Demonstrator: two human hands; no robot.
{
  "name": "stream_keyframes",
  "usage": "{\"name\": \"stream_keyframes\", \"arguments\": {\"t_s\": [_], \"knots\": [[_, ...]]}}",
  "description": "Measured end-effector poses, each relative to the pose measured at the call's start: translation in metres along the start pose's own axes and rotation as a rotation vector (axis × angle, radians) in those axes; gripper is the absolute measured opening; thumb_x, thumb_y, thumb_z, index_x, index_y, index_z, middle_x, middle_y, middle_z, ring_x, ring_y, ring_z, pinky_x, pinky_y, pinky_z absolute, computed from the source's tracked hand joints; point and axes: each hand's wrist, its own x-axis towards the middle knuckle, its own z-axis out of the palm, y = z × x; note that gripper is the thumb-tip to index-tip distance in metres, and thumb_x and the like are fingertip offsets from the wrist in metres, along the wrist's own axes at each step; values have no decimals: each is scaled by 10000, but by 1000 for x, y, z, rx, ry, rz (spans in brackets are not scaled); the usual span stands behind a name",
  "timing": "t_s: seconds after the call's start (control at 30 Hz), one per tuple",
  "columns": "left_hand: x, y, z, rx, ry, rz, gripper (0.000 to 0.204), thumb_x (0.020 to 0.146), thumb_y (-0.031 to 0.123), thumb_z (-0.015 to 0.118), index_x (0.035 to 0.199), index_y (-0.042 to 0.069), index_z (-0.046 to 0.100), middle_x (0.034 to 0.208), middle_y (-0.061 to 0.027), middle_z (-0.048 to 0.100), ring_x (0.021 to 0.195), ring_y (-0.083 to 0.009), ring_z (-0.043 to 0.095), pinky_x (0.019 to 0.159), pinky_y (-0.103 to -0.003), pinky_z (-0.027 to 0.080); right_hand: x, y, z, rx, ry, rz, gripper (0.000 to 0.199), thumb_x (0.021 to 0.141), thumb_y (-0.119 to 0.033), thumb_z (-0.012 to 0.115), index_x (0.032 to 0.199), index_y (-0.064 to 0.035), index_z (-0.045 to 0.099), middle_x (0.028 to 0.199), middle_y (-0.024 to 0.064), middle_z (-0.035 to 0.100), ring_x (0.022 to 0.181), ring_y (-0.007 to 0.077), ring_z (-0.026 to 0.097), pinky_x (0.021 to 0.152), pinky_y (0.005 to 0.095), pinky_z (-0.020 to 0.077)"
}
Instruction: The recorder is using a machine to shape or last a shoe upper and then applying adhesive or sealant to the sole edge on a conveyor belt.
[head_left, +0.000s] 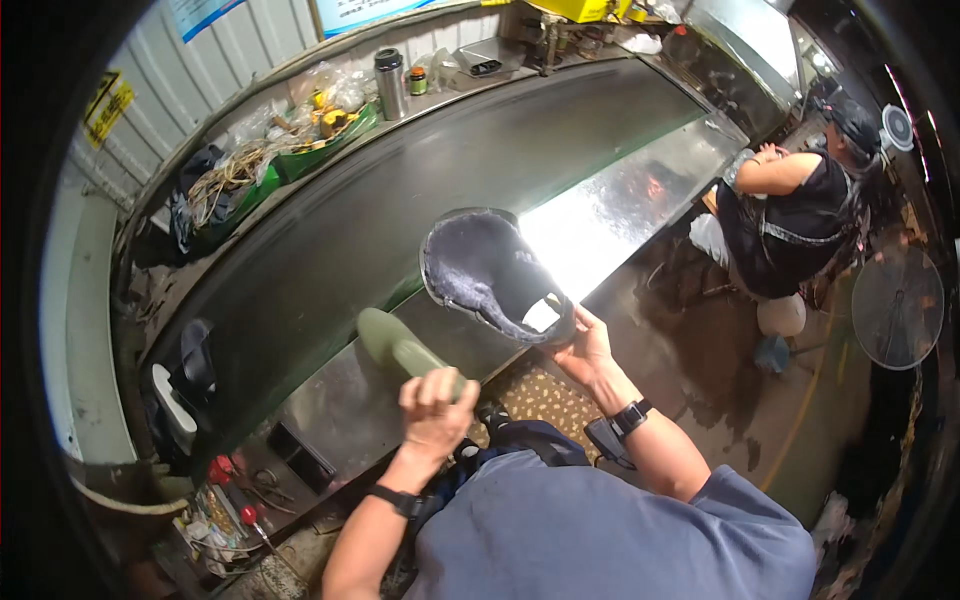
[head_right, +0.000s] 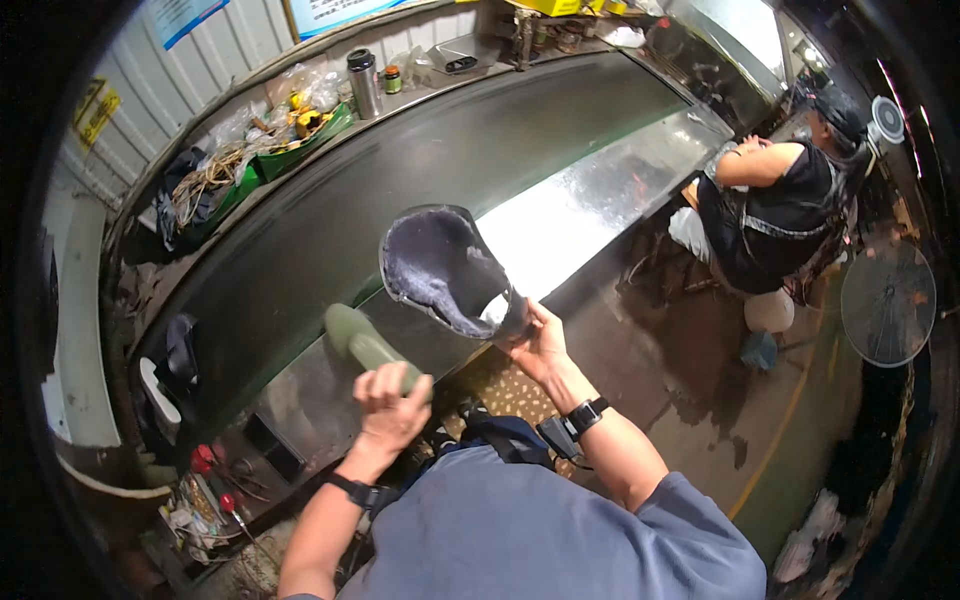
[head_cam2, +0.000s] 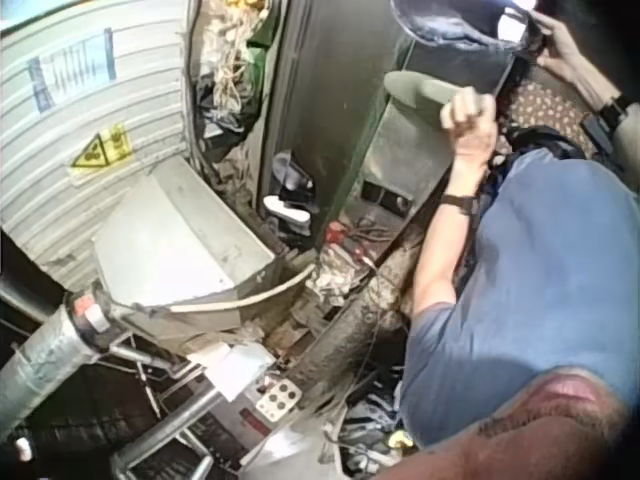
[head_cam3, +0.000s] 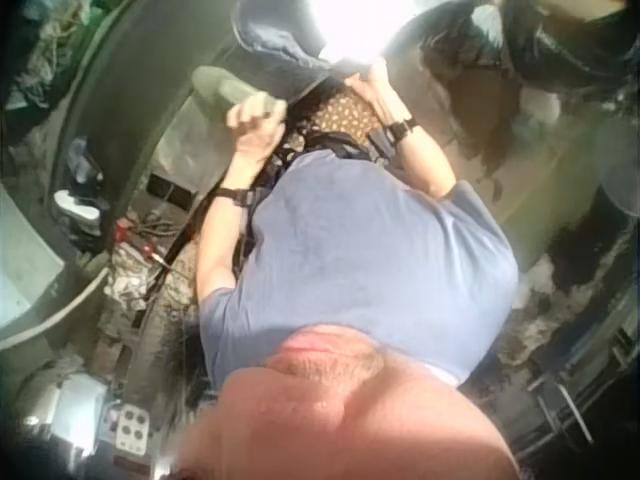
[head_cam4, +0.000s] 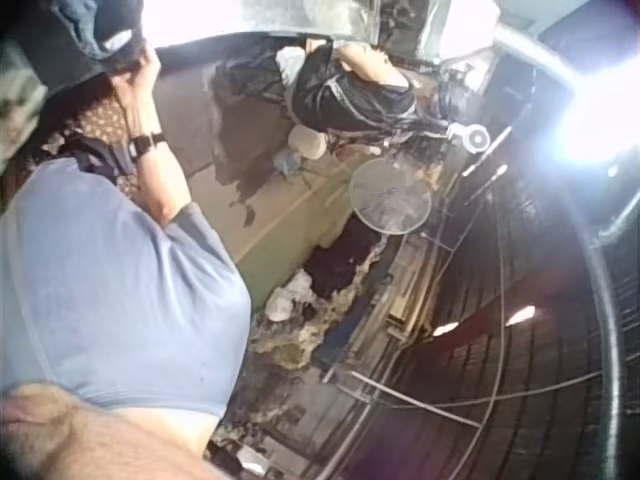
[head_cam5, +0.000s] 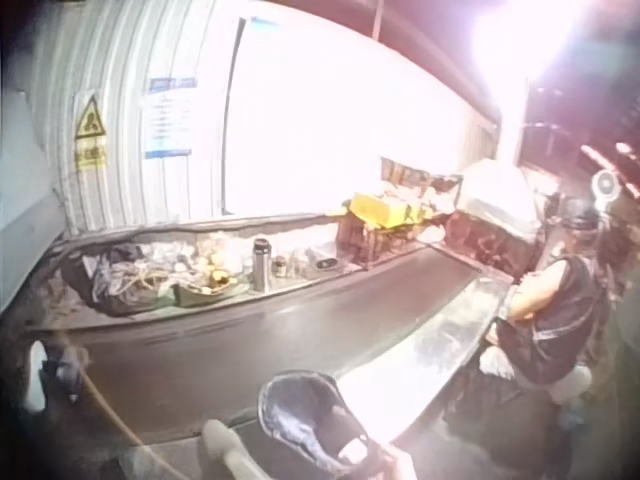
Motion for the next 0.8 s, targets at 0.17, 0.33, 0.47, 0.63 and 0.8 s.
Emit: {"name": "stream_keyframes", "arguments": {"t_s": [0.17, 0.33, 0.47, 0.63, 0.8], "knots": [[37, 17, 2, -498, -154, -25, 234, 707, 406, 764, 767, 180, 767, 1089, -121, 651, 1182, -270, 472, 1029, -492, 310, -5, -22, 24, -364, -91, -263, 365, 966, -299, 571, 1234, -55, 617, 1137, 55, 673, 992, 187, 629, 832, 321, 490], [71, -87, -4, -1972, 262, -1774, 567, 917, 533, 594, 1140, 12, 622, 1019, -149, 667, 981, -213, 628, 868, -366, 511, -56, -29, 34, -1617, -462, -705, 496, 834, -131, 749, 1278, -1, 568, 1085, 130, 672, 1060, 222, 638, 930, 369, 503], [26, -135, 25, -1729, -151, -1639, 326, 932, 241, 643, 1057, -60, 655, 971, -133, 703, 903, -226, 671, 859, -376, 520, -76, 37, 26, -1795, -985, -1047, 385, 782, -105, 757, 1135, -31, 622, 1015, 160, 633, 1011, 352, 621, 1024, 484, 460], [22, -152, 70, -1107, -128, -1599, 262, 919, 214, 669, 976, -40, 702, 911, -118, 717, 857, -205, 665, 804, -353, 502, -36, 98, -19, -1737, -756, -1174, 787, 644, -138, 889, 1298, 17, 480, 1335, 203, 448, 1163, 370, 520, 1078, 471, 410], [40, -134, 83, -590, -51, -1520, 324, 928, 341, 650, 923, 25, 720, 883, -142, 714, 866, -256, 670, 801, -388, 492, -8, 111, -8, -1265, -617, -707, 1189, 659, -179, 910, 1527, 34, 126, 1560, 248, 200, 1464, 350, 220, 1179, 418, 236]]}}
